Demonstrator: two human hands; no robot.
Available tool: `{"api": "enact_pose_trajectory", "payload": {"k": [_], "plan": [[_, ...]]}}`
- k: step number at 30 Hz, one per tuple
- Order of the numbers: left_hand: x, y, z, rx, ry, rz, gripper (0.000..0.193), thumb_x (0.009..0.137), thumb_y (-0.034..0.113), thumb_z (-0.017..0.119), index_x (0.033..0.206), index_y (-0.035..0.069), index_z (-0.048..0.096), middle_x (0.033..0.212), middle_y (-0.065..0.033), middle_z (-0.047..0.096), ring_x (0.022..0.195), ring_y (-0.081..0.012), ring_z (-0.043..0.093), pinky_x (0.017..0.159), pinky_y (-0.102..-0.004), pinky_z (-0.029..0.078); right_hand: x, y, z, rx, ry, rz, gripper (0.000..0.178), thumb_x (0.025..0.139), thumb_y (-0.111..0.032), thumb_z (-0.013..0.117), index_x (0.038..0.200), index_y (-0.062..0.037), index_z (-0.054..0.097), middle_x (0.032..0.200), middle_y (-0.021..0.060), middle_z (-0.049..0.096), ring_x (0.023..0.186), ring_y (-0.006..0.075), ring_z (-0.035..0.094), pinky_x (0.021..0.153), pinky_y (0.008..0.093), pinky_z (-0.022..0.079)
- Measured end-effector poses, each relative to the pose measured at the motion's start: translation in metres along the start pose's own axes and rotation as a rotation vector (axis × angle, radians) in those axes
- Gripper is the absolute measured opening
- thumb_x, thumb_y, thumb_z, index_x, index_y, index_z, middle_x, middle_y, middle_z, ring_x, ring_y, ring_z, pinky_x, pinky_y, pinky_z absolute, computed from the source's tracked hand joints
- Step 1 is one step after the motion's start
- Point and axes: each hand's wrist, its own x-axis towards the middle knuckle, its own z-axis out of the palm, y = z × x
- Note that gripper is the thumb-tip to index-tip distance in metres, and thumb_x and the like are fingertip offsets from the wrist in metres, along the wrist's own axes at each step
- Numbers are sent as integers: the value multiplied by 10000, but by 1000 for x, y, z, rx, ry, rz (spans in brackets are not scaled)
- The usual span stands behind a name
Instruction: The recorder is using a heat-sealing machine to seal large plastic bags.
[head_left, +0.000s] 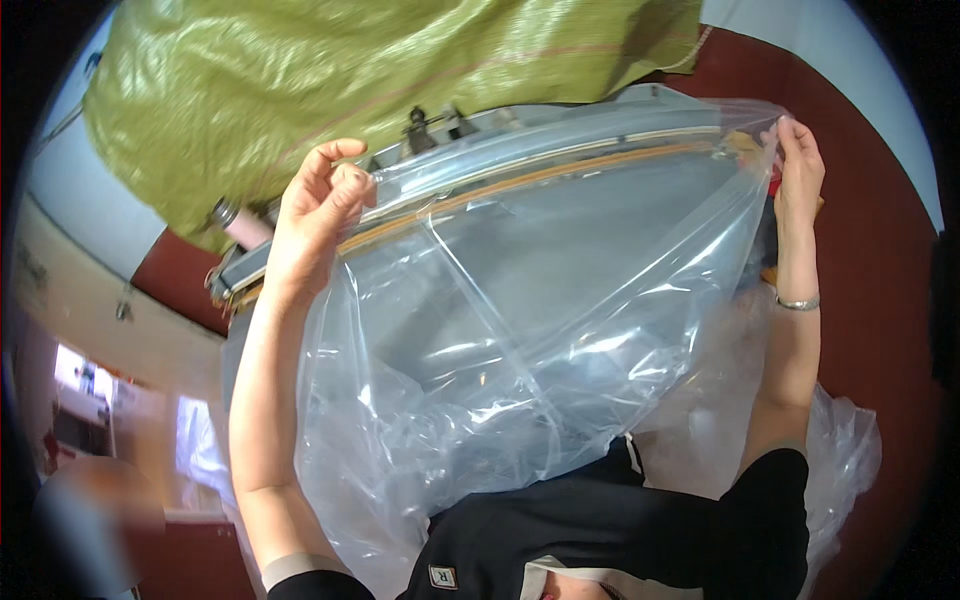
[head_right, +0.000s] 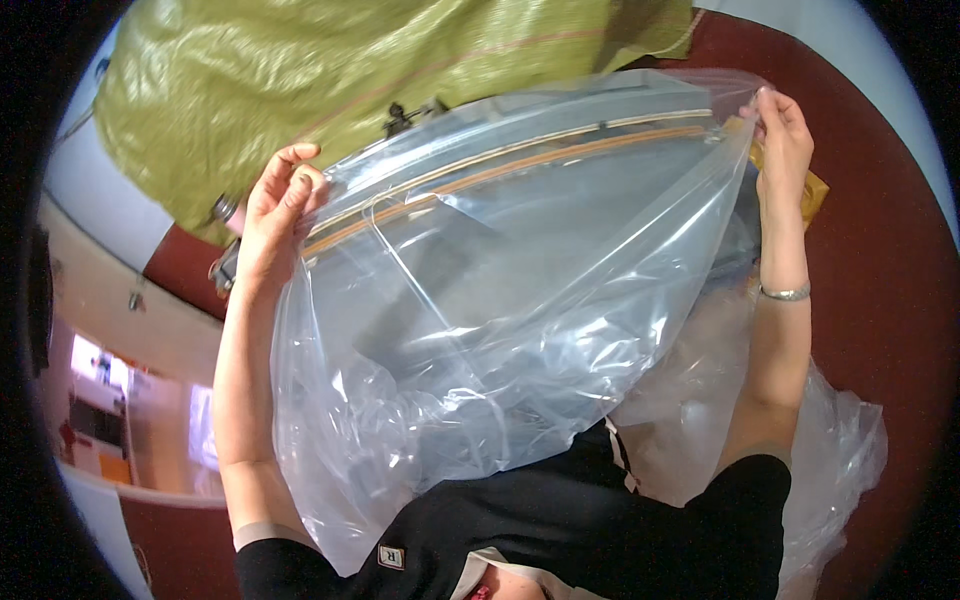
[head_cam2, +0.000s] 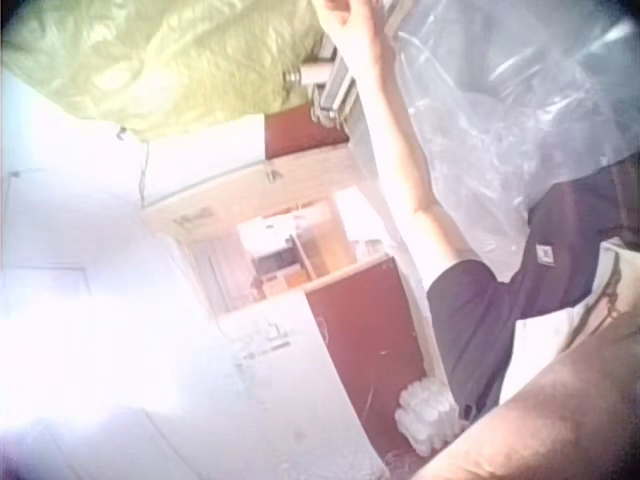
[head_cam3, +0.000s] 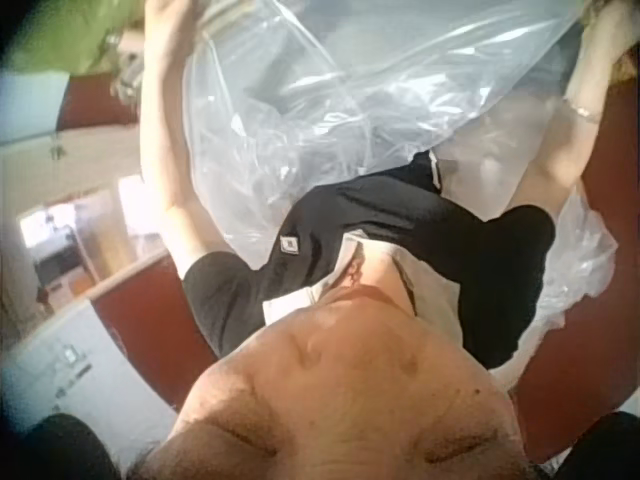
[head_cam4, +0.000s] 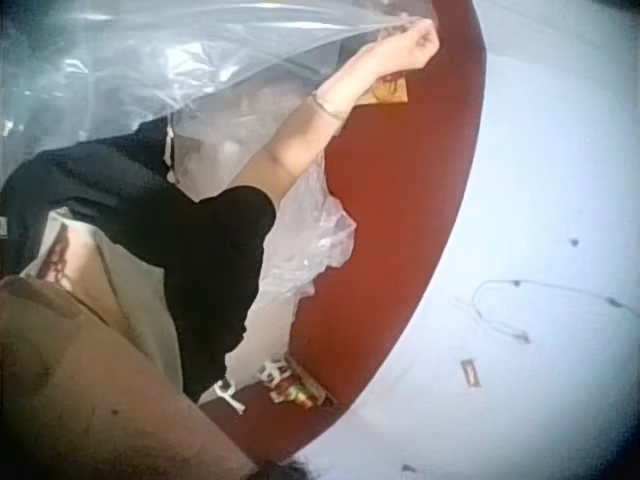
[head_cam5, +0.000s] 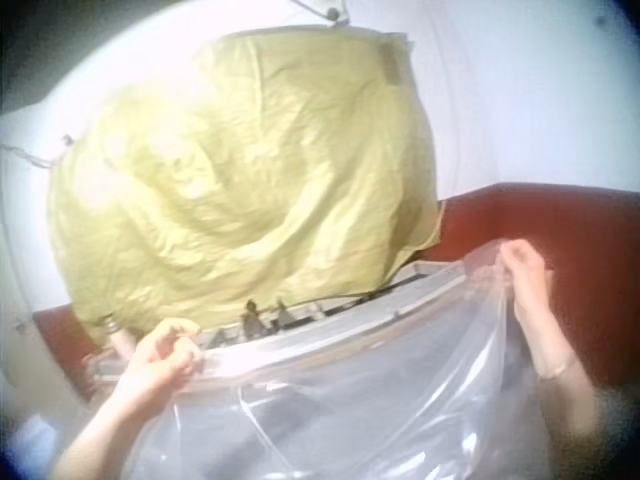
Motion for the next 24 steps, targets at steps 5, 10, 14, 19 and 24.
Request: {"api": "enact_pose_trajectory", "payload": {"k": [5, 10, 14, 19, 24], "plan": [[33, -35, 22, -72, 237, 94, 117, 794, 136, 615, 862, 55, 566, 707, 59, 487, 625, -15, 406, 536, -151, 291, -25, 42, -22, 204, -216, 185, 130, 823, -166, 574, 893, -58, 557, 770, 18, 564, 679, 93, 548, 609, 207, 435], [18, -126, 10, 340, 306, -146, 91, 814, 132, 578, 774, 58, 544, 673, 59, 485, 584, -31, 398, 543, -167, 324, -38, 115, -45, 85, -64, 374, 141, 780, -187, 625, 831, -62, 583, 682, -3, 554, 570, 66, 499, 506, 175, 375], [-16, -194, 17, 411, 103, -366, 99, 808, 89, 574, 735, 37, 533, 657, 47, 483, 614, -39, 416, 575, -184, 359, -18, 159, -44, -665, -138, 348, 212, 742, -246, 657, 694, -46, 606, 633, 51, 597, 535, 121, 543, 483, 264, 406], [-28, -228, 27, 395, 132, -335, 104, 803, 71, 578, 729, 28, 520, 647, 43, 484, 607, -41, 419, 567, -184, 355, -7, 177, -34, -1281, -153, 65, 228, 729, -299, 642, 739, -73, 613, 735, 131, 610, 746, 306, 588, 631, 391, 451], [-20, -225, 35, 403, 145, -316, 98, 801, 61, 587, 744, 13, 524, 641, 32, 497, 588, -51, 423, 562, -192, 367, 11, 183, -24, -1247, -150, 87, 237, 749, -304, 620, 720, -69, 604, 721, 131, 611, 726, 300, 592, 627, 385, 457]]}}
